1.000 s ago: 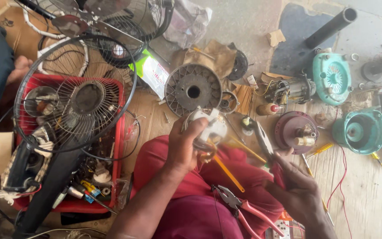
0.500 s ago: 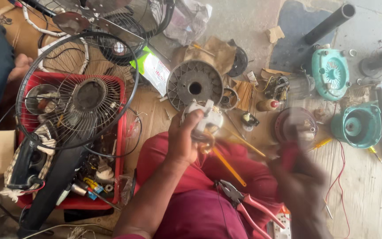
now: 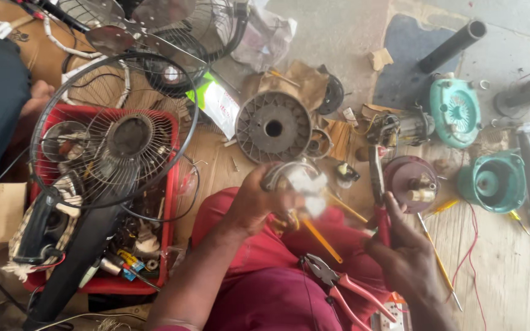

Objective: The person disassembles a small electric motor, likely from a fan, using a screwdriver and pliers. They remove the outer casing, separate the stator and rotor components, and manipulate the internal wiring and shaft. The person then reassembles the motor parts and secures them with the screwdriver.

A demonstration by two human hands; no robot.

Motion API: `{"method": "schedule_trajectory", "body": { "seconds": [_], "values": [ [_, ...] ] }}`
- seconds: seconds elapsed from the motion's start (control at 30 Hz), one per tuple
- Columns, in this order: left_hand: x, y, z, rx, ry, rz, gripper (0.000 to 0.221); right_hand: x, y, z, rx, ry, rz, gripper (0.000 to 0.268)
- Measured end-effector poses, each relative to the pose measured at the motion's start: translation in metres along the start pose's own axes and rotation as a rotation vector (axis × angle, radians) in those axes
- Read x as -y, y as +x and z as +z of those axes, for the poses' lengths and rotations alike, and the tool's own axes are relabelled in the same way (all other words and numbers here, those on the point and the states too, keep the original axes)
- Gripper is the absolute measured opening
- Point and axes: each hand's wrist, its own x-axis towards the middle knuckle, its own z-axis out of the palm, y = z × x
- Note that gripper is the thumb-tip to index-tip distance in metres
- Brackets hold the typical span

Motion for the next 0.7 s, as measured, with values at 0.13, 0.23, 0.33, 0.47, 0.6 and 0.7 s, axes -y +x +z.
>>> {"method": "schedule_trajectory", "body": {
  "seconds": [0.13,0.23,0.33,0.47,0.6,0.7],
  "values": [
    [-0.007,-0.001,0.007,0.086,0.2,-0.107,0.066,0.047,0.005,-0.027,0.075,-0.216,-0.645,0.072],
    [-0.011,0.004,0.01,0.122,0.375,-0.108,0.067,0.078,0.01,-0.058,0.141,-0.358,-0.754,0.056],
    [-0.003,0.007,0.009,0.147,0.459,-0.131,0.066,0.09,0.0,-0.051,0.166,-0.329,-0.688,0.051],
    [-0.001,0.012,0.015,0.117,0.471,-0.12,0.066,0.115,-0.008,-0.027,0.157,-0.167,-0.732,0.05],
    [0.0,0.011,0.012,0.143,0.614,-0.135,0.063,0.128,-0.003,-0.068,0.041,-0.573,-0.612,0.044],
    [0.0,0.013,0.007,0.164,0.595,-0.175,0.064,0.097,-0.002,-0.061,-0.013,-0.583,-0.483,0.046]
  ]
}}
